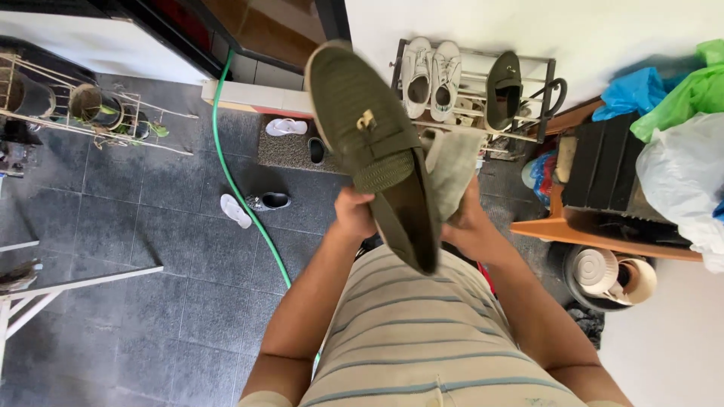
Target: Cleaning multiple pairs of shoes from a rack and the floor using a cloth
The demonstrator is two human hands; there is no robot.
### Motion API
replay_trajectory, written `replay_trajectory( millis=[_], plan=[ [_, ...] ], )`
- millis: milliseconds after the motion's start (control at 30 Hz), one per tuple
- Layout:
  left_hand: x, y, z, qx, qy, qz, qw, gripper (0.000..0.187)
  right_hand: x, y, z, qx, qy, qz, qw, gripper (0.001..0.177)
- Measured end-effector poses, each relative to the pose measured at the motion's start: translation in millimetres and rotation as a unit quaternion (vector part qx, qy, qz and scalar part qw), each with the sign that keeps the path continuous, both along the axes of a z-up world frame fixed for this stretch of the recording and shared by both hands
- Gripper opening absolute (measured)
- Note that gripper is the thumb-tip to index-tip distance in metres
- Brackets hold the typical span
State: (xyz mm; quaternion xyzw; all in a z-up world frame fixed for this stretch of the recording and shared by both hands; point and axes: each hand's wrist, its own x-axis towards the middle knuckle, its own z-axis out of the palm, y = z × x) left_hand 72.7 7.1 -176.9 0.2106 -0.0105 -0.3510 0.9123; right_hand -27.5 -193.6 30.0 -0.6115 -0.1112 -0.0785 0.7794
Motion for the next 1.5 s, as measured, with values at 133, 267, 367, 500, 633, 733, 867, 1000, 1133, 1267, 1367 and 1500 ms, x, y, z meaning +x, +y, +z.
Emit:
replay_trajectory(
  millis=[133, 267, 367, 500, 633, 733, 867, 1000, 1133, 1267, 1367, 1500],
  plan=[
    [1.1, -5.7, 92.5, 0.001, 0.045, 0.031, 0.999, 0.078, 4.9, -10.6, 1.7, -0.07, 0.022, -0.018, 0.997, 0.099],
    [16.9, -8.9, 160.1, 0.016, 0.034, 0.073, 0.997, 0.077, 6.2, -13.8, 29.3, -0.078, 0.114, -0.021, 0.99, 0.054],
    [22.0, -21.7, 272.7, -0.009, 0.036, 0.105, 0.994, 0.074, -4.3, -15.4, 37.2, -0.088, 0.145, 0.012, 0.985, 0.027],
    [41.5, -4.5, 294.2, -0.034, -0.099, 0.066, 0.992, 0.076, -6.6, -18.6, 45.5, -0.128, 0.164, -0.041, 0.977, 0.016],
    [44.3, 8.4, 284.9, -0.017, -0.044, 0.097, 0.994, 0.091, -15.3, -38.1, 57.7, -0.119, 0.156, -0.201, 0.96, 0.02],
    [44.3, 7.1, 229.1, 0.018, -0.2, 0.073, 0.977, 0.11, -22.1, -44.4, 67.2, -0.202, -0.022, -0.282, 0.938, 0.017],
    [14.5, -16.6, 203.9, 0.119, -0.115, 0.102, 0.981, 0.092, -3.2, 7.7, 108.2, -0.405, -0.134, -0.193, 0.884, 0.027],
    [-13.1, -30.0, 312.6, 0.304, -0.185, 0.091, 0.93, 0.083, 13.8, 33.3, 129.2, -0.433, -0.145, -0.112, 0.883, 0.027],
    [-2.3, -9.8, 272.1, 0.353, -0.209, 0.123, 0.904, 0.08, 12.7, 36.0, 140.2, -0.435, -0.158, -0.091, 0.882, 0.036],
    [2.2, -8.9, 313.7, 0.483, -0.196, 0.042, 0.852, 0.091, 10.4, 26.2, 131.9, -0.298, -0.123, 0.111, 0.94, 0.068],
    [-7.3, -12.7, 306.8, 0.484, -0.22, 0.04, 0.846, 0.091, 9.9, 23.1, 109.7, -0.32, -0.106, 0.106, 0.936, 0.072],
    [-22.0, -20.1, 304.6, 0.516, -0.237, 0.056, 0.821, 0.086, 6.2, 3.0, 12.2, -0.43, -0.156, -0.008, 0.889, 0.083]
  ],
)
